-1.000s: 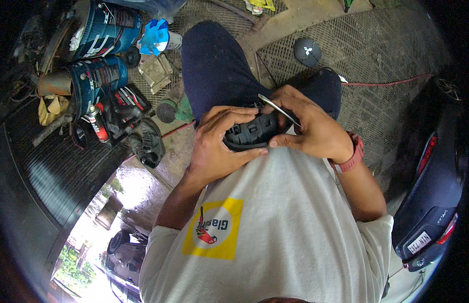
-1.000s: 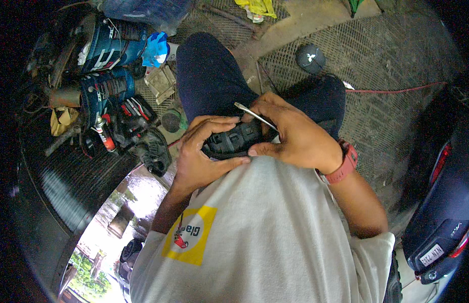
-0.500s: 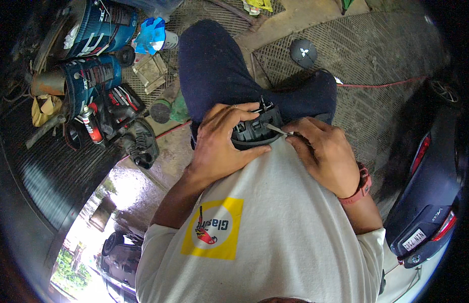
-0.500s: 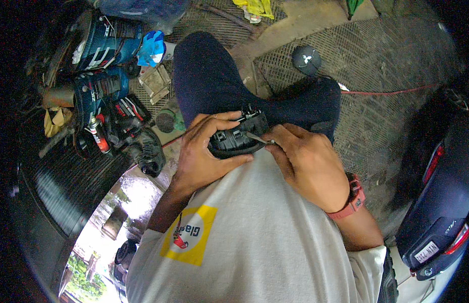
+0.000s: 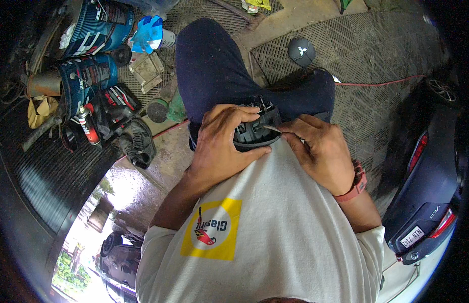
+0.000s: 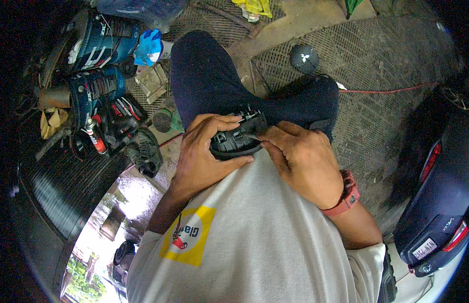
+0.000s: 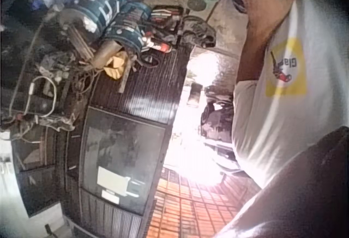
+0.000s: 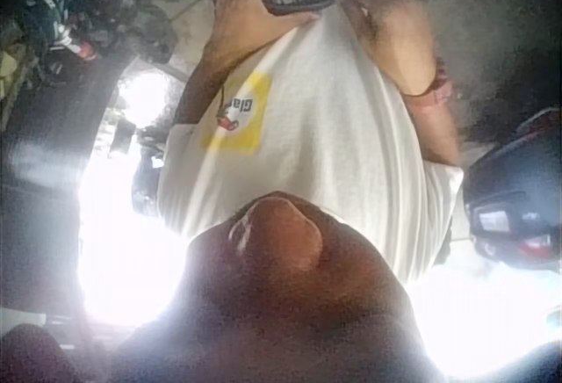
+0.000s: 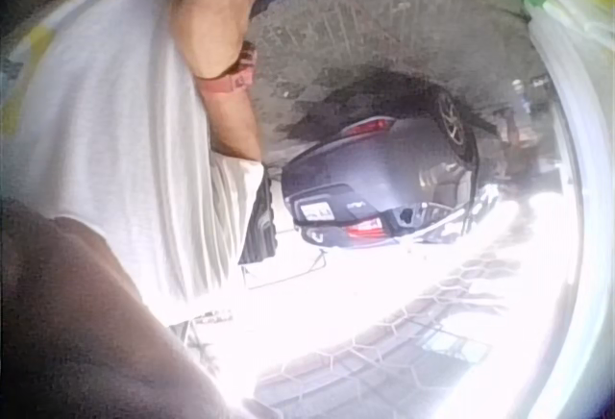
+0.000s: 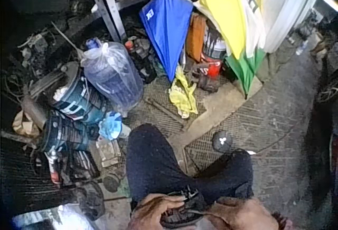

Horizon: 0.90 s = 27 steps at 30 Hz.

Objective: The person disassembles an electronic component using a screwdriver, applies a white substance from a tube, and then uses a screwdriver to manipulate internal parts.

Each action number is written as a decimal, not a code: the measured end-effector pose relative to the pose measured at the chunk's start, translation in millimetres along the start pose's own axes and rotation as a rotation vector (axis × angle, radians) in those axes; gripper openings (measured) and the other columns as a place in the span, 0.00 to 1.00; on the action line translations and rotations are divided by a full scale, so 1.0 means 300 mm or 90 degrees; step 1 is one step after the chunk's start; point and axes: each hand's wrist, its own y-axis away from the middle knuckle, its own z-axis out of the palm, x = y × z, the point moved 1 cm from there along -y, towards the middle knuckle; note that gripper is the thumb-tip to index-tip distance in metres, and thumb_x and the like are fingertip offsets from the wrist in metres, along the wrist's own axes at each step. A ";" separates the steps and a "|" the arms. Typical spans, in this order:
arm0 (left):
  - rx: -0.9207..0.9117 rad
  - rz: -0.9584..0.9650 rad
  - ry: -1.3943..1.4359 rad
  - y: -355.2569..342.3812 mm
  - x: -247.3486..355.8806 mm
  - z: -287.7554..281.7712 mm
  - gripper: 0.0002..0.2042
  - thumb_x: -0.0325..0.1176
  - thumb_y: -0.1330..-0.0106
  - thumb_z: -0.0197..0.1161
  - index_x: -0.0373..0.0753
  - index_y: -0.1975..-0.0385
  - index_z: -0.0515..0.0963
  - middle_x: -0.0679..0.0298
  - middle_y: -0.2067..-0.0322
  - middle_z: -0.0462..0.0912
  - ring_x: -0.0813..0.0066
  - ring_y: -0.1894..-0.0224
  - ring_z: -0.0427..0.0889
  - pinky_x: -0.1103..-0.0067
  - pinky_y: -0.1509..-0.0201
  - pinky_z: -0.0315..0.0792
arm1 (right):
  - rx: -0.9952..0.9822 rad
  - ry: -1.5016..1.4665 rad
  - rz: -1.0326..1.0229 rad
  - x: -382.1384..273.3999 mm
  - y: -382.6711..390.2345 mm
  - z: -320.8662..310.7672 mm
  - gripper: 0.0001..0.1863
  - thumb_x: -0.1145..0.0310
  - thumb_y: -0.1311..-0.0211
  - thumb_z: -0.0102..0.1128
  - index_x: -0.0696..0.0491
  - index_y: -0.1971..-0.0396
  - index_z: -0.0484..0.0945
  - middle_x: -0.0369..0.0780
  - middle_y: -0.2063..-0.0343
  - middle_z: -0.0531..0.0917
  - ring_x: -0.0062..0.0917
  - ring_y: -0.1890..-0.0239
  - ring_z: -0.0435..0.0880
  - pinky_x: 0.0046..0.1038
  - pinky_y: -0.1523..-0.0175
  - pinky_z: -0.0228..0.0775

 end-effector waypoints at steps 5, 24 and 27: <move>0.005 0.009 -0.011 0.002 -0.003 0.000 0.34 0.36 0.55 0.94 0.40 0.47 0.82 0.58 0.40 0.92 0.54 0.38 0.87 0.60 0.30 0.78 | 0.011 0.023 0.013 -0.012 0.020 0.016 0.10 0.74 0.30 0.72 0.53 0.51 0.90 0.45 0.61 0.90 0.46 0.66 0.91 0.44 0.63 0.84; -0.004 0.050 0.005 0.044 0.000 0.037 0.34 0.38 0.57 0.95 0.40 0.48 0.83 0.58 0.44 0.92 0.53 0.42 0.86 0.60 0.35 0.78 | -0.317 0.269 -0.376 0.007 -0.441 -0.053 0.11 0.64 0.46 0.76 0.55 0.69 0.88 0.51 0.68 0.90 0.51 0.61 0.92 0.51 0.55 0.84; 0.008 0.048 0.014 0.055 -0.011 0.044 0.35 0.38 0.56 0.94 0.41 0.48 0.82 0.60 0.46 0.91 0.55 0.42 0.86 0.60 0.34 0.76 | -0.513 0.248 -0.338 -0.033 -0.540 -0.033 0.11 0.65 0.50 0.80 0.54 0.70 0.88 0.47 0.69 0.90 0.47 0.58 0.91 0.47 0.53 0.82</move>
